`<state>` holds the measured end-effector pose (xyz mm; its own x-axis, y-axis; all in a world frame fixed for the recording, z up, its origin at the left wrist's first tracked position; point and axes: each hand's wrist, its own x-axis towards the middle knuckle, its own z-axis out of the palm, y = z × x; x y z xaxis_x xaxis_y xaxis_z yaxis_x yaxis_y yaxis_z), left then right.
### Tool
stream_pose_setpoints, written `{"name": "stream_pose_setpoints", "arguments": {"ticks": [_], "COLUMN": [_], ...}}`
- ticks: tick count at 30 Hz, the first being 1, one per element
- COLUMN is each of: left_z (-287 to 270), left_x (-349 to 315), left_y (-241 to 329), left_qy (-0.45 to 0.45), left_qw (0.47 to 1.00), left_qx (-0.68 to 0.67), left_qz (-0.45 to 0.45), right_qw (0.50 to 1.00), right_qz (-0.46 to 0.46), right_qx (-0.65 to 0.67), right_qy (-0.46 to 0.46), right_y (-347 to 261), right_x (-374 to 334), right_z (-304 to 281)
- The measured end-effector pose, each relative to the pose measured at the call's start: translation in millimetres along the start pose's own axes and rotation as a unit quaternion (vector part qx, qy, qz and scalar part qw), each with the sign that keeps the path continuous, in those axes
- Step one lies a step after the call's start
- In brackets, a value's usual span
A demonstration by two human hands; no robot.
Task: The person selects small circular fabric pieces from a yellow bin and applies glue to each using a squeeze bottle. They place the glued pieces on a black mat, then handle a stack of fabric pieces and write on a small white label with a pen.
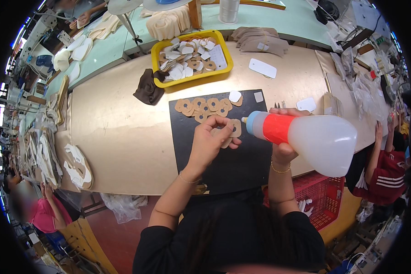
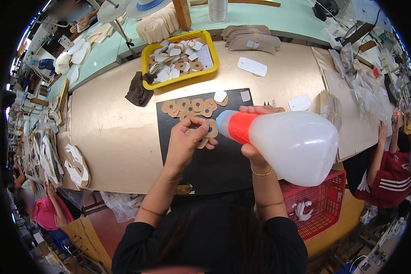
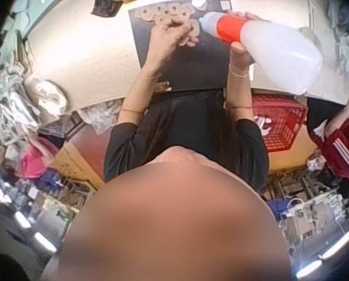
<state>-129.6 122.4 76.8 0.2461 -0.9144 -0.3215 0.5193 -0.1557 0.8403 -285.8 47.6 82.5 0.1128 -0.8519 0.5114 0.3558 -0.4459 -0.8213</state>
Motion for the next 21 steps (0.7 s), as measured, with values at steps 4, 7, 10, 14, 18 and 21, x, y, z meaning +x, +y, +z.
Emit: {"name": "stream_pose_setpoints", "arguments": {"ticks": [4,7,10,14,18,21], "left_z": [-3.0,-2.1,0.5,0.9,-5.3,-10.5], "left_x": [2.7,3.7,2.9,1.8,8.8,31.6], "left_y": [1.8,2.3,2.7,3.0,-1.4,-4.0], "left_qy": [0.012,0.024,0.036,0.036,0.026,0.02], "left_qw": [0.997,0.993,0.99,0.99,0.987,0.975], "left_qx": [0.07,0.107,0.122,0.126,0.148,0.22], "left_qz": [0.032,0.045,0.057,0.055,0.055,0.009], "right_qw": [0.995,0.991,0.99,0.992,0.993,0.994], "right_qz": [0.02,0.012,0.013,0.05,0.058,0.077], "right_qx": [0.091,0.113,0.115,0.091,0.075,0.071], "right_qy": [-0.037,-0.071,-0.077,-0.073,-0.065,0.019], "right_y": [-1.0,2.2,5.1,6.8,6.7,5.1], "right_x": [-4.1,-5.6,-8.0,-13.0,-15.1,-13.5], "right_z": [-3.0,-2.1,-0.2,-2.5,-9.9,-11.4]}}
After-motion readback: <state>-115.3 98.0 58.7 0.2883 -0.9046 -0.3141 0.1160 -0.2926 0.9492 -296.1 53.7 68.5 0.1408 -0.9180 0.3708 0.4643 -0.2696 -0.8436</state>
